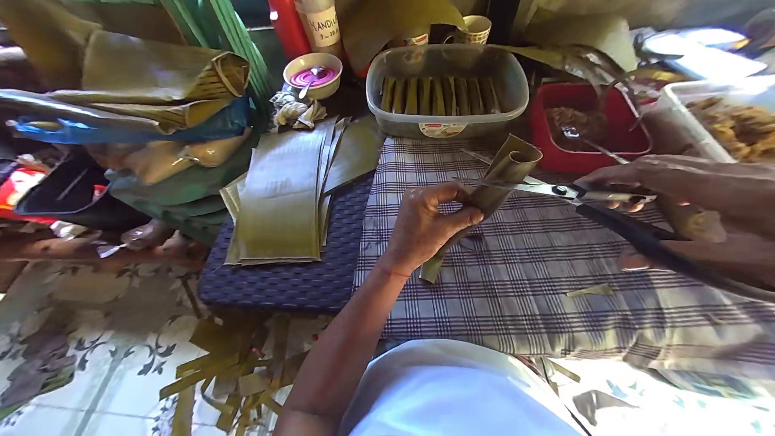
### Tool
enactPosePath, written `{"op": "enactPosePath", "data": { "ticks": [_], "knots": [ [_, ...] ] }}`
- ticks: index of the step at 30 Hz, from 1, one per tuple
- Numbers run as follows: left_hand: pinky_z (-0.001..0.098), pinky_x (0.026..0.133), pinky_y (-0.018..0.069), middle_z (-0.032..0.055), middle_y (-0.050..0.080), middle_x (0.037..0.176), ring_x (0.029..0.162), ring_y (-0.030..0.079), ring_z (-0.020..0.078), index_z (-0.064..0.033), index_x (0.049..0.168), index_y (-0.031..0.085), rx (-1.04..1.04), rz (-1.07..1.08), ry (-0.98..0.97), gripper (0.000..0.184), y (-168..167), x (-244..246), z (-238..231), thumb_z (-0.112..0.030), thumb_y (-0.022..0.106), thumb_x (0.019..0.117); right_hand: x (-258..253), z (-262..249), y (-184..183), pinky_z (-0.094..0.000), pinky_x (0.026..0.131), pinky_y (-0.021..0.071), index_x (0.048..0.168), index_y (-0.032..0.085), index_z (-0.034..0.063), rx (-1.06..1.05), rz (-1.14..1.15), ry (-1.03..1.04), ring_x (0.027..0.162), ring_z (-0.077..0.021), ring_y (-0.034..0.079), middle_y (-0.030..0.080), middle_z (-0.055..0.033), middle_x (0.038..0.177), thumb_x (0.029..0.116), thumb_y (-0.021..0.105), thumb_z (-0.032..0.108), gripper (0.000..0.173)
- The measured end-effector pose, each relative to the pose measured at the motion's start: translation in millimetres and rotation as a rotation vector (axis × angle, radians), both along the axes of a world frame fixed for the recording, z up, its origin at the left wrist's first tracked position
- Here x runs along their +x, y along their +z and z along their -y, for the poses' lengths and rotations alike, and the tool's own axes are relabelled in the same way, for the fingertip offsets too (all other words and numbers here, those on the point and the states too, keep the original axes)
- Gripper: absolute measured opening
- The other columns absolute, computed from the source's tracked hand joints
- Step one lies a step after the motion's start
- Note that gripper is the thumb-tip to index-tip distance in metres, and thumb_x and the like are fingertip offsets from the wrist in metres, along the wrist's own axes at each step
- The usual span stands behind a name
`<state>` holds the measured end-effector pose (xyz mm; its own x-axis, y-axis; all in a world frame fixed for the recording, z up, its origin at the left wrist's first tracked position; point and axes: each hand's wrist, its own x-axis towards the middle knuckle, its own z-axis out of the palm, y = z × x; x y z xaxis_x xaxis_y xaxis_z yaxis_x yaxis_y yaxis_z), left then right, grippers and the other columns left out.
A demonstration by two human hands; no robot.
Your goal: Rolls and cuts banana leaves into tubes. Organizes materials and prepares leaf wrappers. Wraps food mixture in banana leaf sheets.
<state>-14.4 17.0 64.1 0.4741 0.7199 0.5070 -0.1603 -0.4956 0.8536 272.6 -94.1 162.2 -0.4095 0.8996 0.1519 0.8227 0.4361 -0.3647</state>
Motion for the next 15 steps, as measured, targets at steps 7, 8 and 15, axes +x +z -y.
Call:
{"op": "enactPosePath", "data": {
  "ticks": [7,8,15],
  "knots": [
    [0.0239,0.079,0.0595,0.0068,0.075,0.089,0.085,0.071,0.0078,0.0019,0.091,0.074,-0.007,-0.029,-0.015,0.007,0,-1,-3,0.005,0.075,0.0850,-14,12,12,-0.0390,0.076,0.0566,0.116,0.070,0.0009,0.006,0.016,-0.072,0.088,-0.0196,0.069,0.071,-0.0104,0.101,0.0812,0.073,0.021,0.040],
    [0.0241,0.080,0.0595,0.0069,0.075,0.089,0.085,0.071,0.0081,0.0020,0.092,0.074,-0.011,-0.027,-0.021,0.007,0,-1,-4,0.005,0.074,0.0850,-17,14,14,-0.0418,0.076,0.0570,0.113,0.070,-0.0019,-0.010,-0.011,-0.087,0.088,-0.0231,0.070,0.072,-0.0138,0.101,0.0794,0.075,0.012,0.037],
    [0.0243,0.081,0.0601,0.0085,0.074,0.090,0.086,0.072,0.0091,0.0041,0.093,0.073,-0.036,-0.006,-0.060,0.009,1,-1,-2,0.007,0.074,0.0845,-13,23,5,-0.0326,0.069,0.0578,0.107,0.072,-0.0016,0.068,-0.030,-0.069,0.079,-0.0135,0.069,0.073,-0.0081,0.090,0.0833,0.066,0.023,0.034]
  ]
}}
